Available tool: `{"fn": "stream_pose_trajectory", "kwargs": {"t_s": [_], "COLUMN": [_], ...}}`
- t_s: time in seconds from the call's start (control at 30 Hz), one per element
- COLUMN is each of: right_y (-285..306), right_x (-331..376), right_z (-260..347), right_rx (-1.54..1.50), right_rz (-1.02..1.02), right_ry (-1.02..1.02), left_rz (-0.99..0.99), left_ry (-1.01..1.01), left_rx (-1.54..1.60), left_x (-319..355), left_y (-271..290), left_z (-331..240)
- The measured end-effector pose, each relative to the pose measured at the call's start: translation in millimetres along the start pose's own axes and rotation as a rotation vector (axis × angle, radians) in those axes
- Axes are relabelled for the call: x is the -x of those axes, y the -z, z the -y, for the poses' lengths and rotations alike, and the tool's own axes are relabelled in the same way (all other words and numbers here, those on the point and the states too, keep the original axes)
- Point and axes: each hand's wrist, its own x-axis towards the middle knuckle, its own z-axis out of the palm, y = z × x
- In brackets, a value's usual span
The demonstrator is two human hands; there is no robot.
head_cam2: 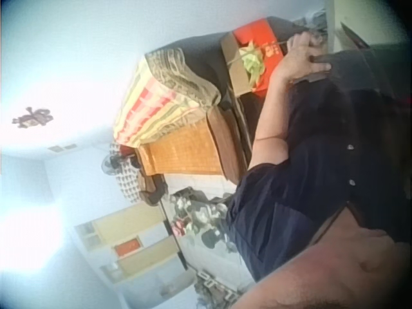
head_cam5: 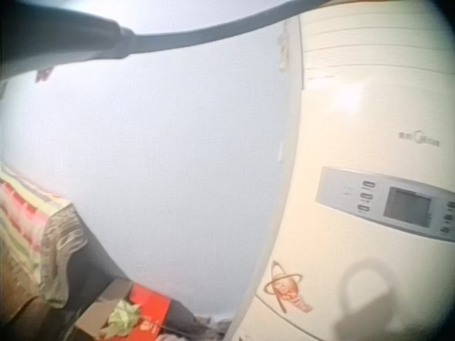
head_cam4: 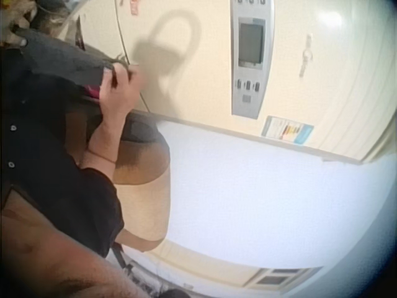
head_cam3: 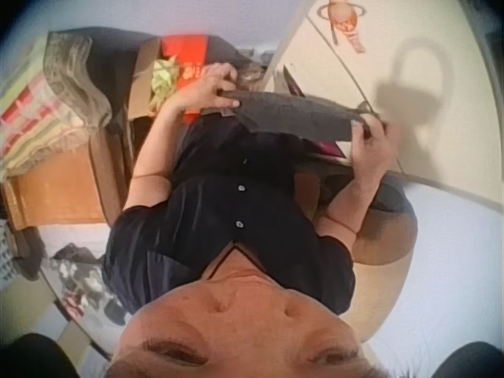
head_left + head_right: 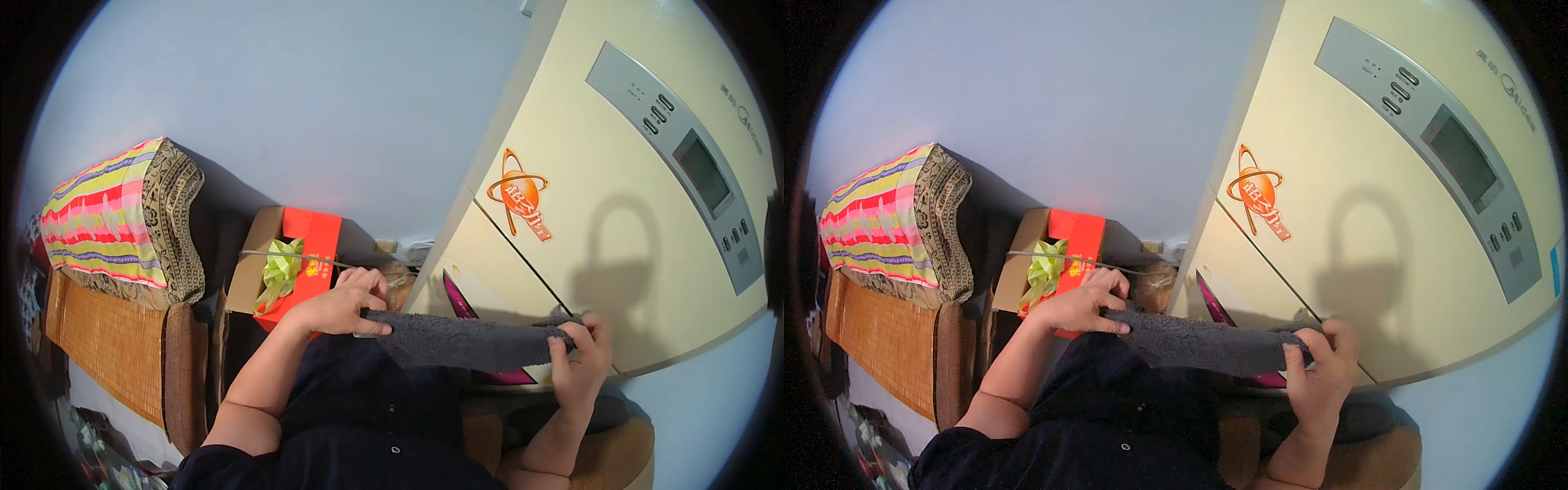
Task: The person wipes the exterior surfaces of a standing air conditioner with a dark cloth. They clean the front panel, sides, and top, and briefly unplug the unit before continuing to wipe the control panel and lower sections.
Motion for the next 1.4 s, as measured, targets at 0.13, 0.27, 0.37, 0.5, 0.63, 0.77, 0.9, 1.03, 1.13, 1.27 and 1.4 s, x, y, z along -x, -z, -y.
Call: {"fn": "stream_pose_trajectory", "kwargs": {"t_s": [0.13,0.27,0.37,0.5,0.63,0.77,0.9,1.03,1.13,1.27,1.4], "right_y": [-17.6,-40.3,-58.1,-71.4,-26.9,29.8,69.8,60.8,51.3,48.3,49.4], "right_x": [-0.7,4.0,10.7,23.2,15.3,32.0,3.0,-2.9,-6.1,-3.9,-2.8], "right_z": [2.9,33.6,67.5,73.9,31.4,-54.7,-90.4,-113.2,-106.0,-113.2,-109.8], "right_rx": [-0.018,0.108,-0.048,-0.239,-0.075,0.529,0.404,0.289,0.224,0.269,0.32], "right_rz": [-0.006,-0.017,0.122,0.268,-0.011,-0.587,-0.815,-0.838,-0.898,-0.867,-0.848], "right_ry": [-0.12,-0.205,0.094,0.271,0.309,0.023,-0.089,-0.176,-0.225,-0.22,-0.215], "left_rz": [-0.14,-0.034,0.151,-0.091,-0.465,-0.84,-1.113,-1.196,-1.138,-0.956,-1.109], "left_ry": [-0.071,0.059,-0.038,0.133,0.138,-0.424,-0.516,-0.485,-0.42,-0.26,-0.329], "left_rx": [0.894,1.671,1.932,1.868,1.6,0.738,-0.233,-0.412,-0.326,-0.285,-0.359], "left_x": [-3.2,-14.3,-33.6,-50.8,-66.7,-111.9,-174.0,-204.8,-194.4,-177.9,-189.6], "left_y": [-21.5,-64.7,-101.0,-95.5,-34.3,38.3,81.6,32.2,-39.0,-71.5,-9.3], "left_z": [10.4,-15.8,-27.2,-54.7,-96.9,-107.9,-129.7,-108.4,-57.3,-31.9,-90.8]}}
